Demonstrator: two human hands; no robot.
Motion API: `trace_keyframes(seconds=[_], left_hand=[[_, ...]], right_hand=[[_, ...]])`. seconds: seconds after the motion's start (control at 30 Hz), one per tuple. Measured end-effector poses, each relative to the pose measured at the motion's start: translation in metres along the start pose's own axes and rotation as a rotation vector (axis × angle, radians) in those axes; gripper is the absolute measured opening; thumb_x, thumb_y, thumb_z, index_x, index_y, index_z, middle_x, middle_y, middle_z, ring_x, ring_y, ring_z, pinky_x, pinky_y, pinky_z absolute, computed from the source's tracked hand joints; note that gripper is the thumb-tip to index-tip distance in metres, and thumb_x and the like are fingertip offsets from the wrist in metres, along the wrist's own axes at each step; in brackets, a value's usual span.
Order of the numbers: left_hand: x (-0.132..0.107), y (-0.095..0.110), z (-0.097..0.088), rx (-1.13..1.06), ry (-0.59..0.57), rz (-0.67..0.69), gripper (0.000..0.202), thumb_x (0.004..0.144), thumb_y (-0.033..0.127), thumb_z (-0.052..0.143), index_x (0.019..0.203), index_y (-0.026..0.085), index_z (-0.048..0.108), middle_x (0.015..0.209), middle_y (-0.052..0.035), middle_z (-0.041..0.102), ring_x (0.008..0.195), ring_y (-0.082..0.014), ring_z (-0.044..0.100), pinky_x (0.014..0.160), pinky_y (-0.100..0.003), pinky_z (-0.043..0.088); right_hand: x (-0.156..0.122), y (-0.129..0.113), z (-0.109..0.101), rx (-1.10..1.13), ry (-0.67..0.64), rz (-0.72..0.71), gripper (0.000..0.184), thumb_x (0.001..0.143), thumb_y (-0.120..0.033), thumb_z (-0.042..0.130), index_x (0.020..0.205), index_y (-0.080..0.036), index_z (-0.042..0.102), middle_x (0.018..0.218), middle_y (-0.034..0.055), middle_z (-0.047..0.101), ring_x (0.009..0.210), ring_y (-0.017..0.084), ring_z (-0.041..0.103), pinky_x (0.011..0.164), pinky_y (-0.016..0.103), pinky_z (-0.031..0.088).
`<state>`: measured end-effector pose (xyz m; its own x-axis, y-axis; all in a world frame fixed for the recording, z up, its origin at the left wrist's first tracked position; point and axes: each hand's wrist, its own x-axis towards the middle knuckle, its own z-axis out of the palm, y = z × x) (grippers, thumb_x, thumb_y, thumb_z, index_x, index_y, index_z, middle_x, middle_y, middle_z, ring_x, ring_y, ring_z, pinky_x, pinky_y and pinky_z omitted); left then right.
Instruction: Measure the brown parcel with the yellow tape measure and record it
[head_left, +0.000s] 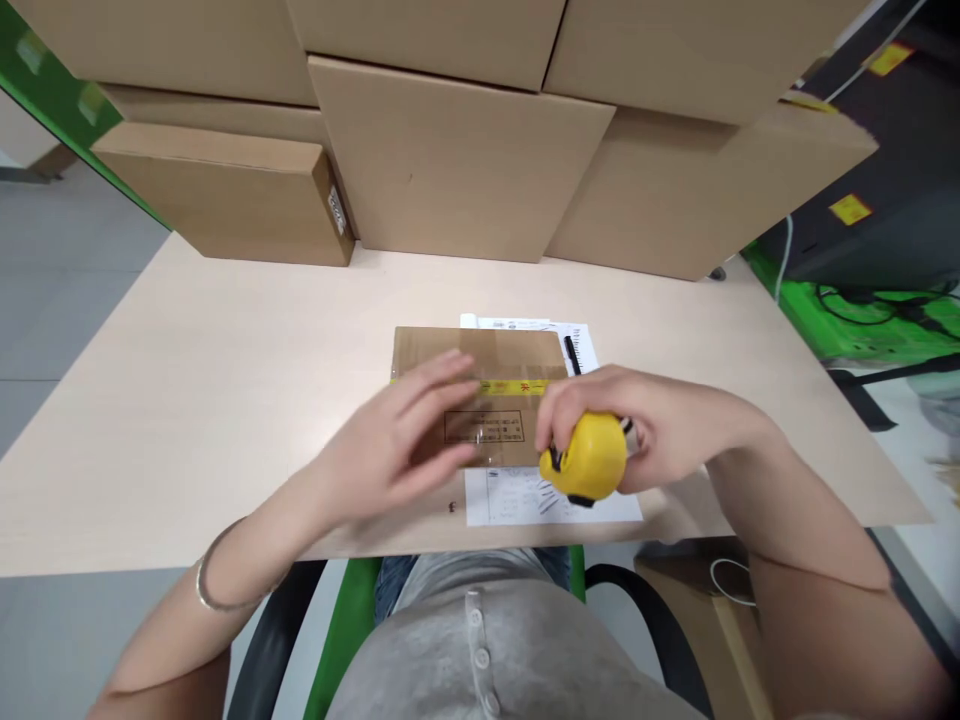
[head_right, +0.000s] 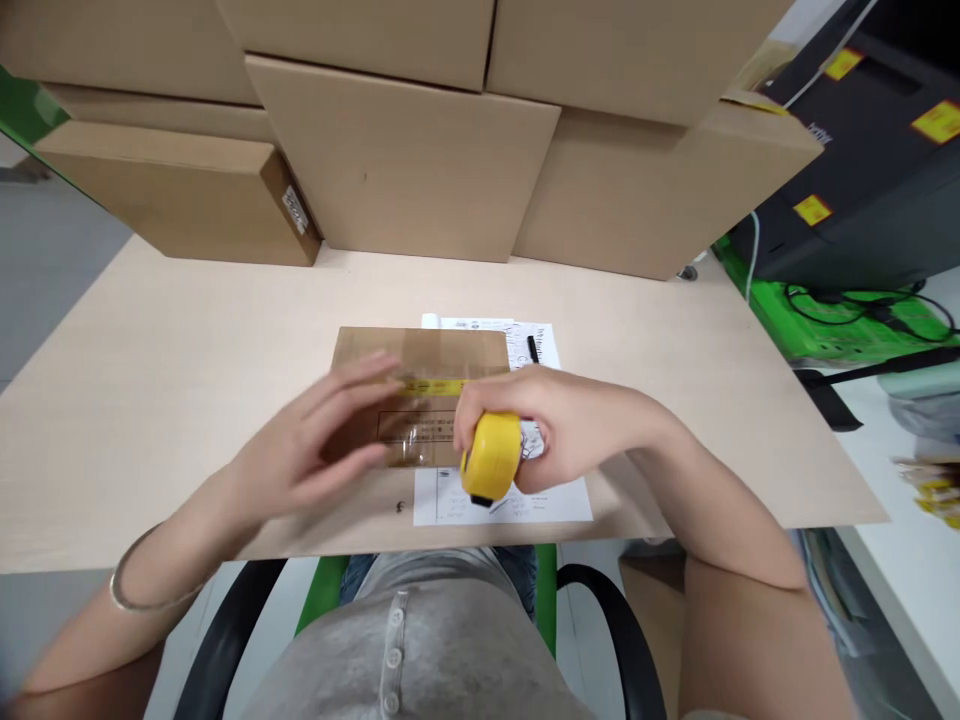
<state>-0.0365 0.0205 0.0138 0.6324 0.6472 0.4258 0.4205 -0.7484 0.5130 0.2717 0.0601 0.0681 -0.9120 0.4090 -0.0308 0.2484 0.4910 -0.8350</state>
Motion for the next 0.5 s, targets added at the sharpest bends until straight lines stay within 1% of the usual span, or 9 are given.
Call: trace_keyframes(seconds=[0.03, 0.1, 0.17, 0.23, 0.27, 0.3, 0.4, 0.43, 0.5], left_hand=[[0.003, 0.011, 0.004, 0.041, -0.064, 0.017, 0.05, 0.104, 0.042, 0.058, 0.149, 0.022, 0.048, 0.158, -0.0158, 0.056, 0.149, -0.0305, 0.052, 0.119, -0.052, 0.052], [0.007, 0.023, 0.013, 0.113, -0.145, 0.038, 0.043, 0.105, 0.045, 0.055, 0.136, 0.015, 0.055, 0.146, -0.0208, 0.064, 0.141, -0.0326, 0.06, 0.112, -0.049, 0.058], [0.007, 0.025, 0.02, 0.159, -0.175, 0.049, 0.038, 0.105, 0.049, 0.053, 0.119, 0.014, 0.06, 0.136, -0.0218, 0.071, 0.135, -0.0344, 0.065, 0.109, -0.05, 0.059], [0.007, 0.022, 0.025, 0.199, -0.18, 0.077, 0.038, 0.105, 0.052, 0.052, 0.112, 0.016, 0.062, 0.132, -0.0209, 0.072, 0.133, -0.0351, 0.066, 0.107, -0.05, 0.059], [0.006, 0.02, 0.026, 0.229, -0.185, 0.1, 0.039, 0.104, 0.052, 0.051, 0.115, 0.016, 0.063, 0.134, -0.0204, 0.071, 0.133, -0.0355, 0.066, 0.106, -0.05, 0.059], [0.005, 0.019, 0.028, 0.266, -0.195, 0.128, 0.041, 0.104, 0.052, 0.051, 0.123, 0.018, 0.063, 0.135, -0.0196, 0.07, 0.133, -0.0361, 0.065, 0.105, -0.051, 0.059], [0.005, 0.019, 0.031, 0.385, -0.238, 0.204, 0.049, 0.106, 0.05, 0.049, 0.151, 0.031, 0.054, 0.137, -0.0177, 0.067, 0.132, -0.0384, 0.064, 0.104, -0.056, 0.055], [0.005, 0.02, 0.032, 0.409, -0.25, 0.216, 0.05, 0.106, 0.049, 0.048, 0.155, 0.035, 0.051, 0.136, -0.0171, 0.066, 0.131, -0.0385, 0.063, 0.105, -0.057, 0.053], [0.006, 0.022, 0.035, 0.433, -0.266, 0.227, 0.051, 0.107, 0.048, 0.047, 0.156, 0.038, 0.049, 0.134, -0.016, 0.067, 0.13, -0.0377, 0.062, 0.107, -0.057, 0.05]], right_hand=[[-0.002, 0.001, 0.003, -0.037, -0.029, 0.007, 0.041, 0.073, -0.006, 0.073, 0.106, -0.028, 0.065, 0.112, 0.0013, 0.073, 0.093, 0.019, 0.072, 0.081, 0.033, 0.058], [0.001, 0.004, 0.007, -0.098, -0.032, 0.016, 0.034, 0.076, -0.009, 0.073, 0.104, -0.027, 0.067, 0.111, 0.0029, 0.07, 0.092, 0.018, 0.07, 0.081, 0.033, 0.058], [0.008, 0.009, 0.003, -0.11, -0.01, 0.012, 0.031, 0.077, -0.011, 0.074, 0.104, -0.026, 0.068, 0.11, 0.0036, 0.07, 0.093, 0.019, 0.069, 0.083, 0.034, 0.058], [0.016, 0.014, -0.007, -0.097, 0.019, 0.026, 0.034, 0.076, -0.012, 0.074, 0.106, -0.026, 0.068, 0.108, 0.0031, 0.072, 0.095, 0.02, 0.069, 0.084, 0.035, 0.059], [0.02, 0.017, -0.015, -0.084, 0.039, 0.047, 0.036, 0.075, -0.012, 0.074, 0.107, -0.026, 0.068, 0.109, 0.0027, 0.073, 0.095, 0.021, 0.07, 0.083, 0.035, 0.059], [0.024, 0.021, -0.024, -0.067, 0.058, 0.069, 0.038, 0.074, -0.012, 0.075, 0.109, -0.027, 0.069, 0.11, 0.0024, 0.075, 0.095, 0.021, 0.07, 0.081, 0.035, 0.059], [0.037, 0.035, -0.052, -0.038, 0.109, 0.098, 0.04, 0.072, -0.014, 0.077, 0.11, -0.027, 0.069, 0.115, 0.0026, 0.075, 0.101, 0.023, 0.07, 0.084, 0.037, 0.06], [0.042, 0.042, -0.062, -0.042, 0.127, 0.097, 0.04, 0.072, -0.016, 0.078, 0.108, -0.027, 0.069, 0.116, 0.0026, 0.075, 0.103, 0.023, 0.07, 0.088, 0.039, 0.059], [0.052, 0.056, -0.08, -0.045, 0.162, 0.104, 0.038, 0.069, -0.019, 0.081, 0.105, -0.027, 0.07, 0.115, 0.0022, 0.074, 0.106, 0.024, 0.068, 0.095, 0.043, 0.057]])
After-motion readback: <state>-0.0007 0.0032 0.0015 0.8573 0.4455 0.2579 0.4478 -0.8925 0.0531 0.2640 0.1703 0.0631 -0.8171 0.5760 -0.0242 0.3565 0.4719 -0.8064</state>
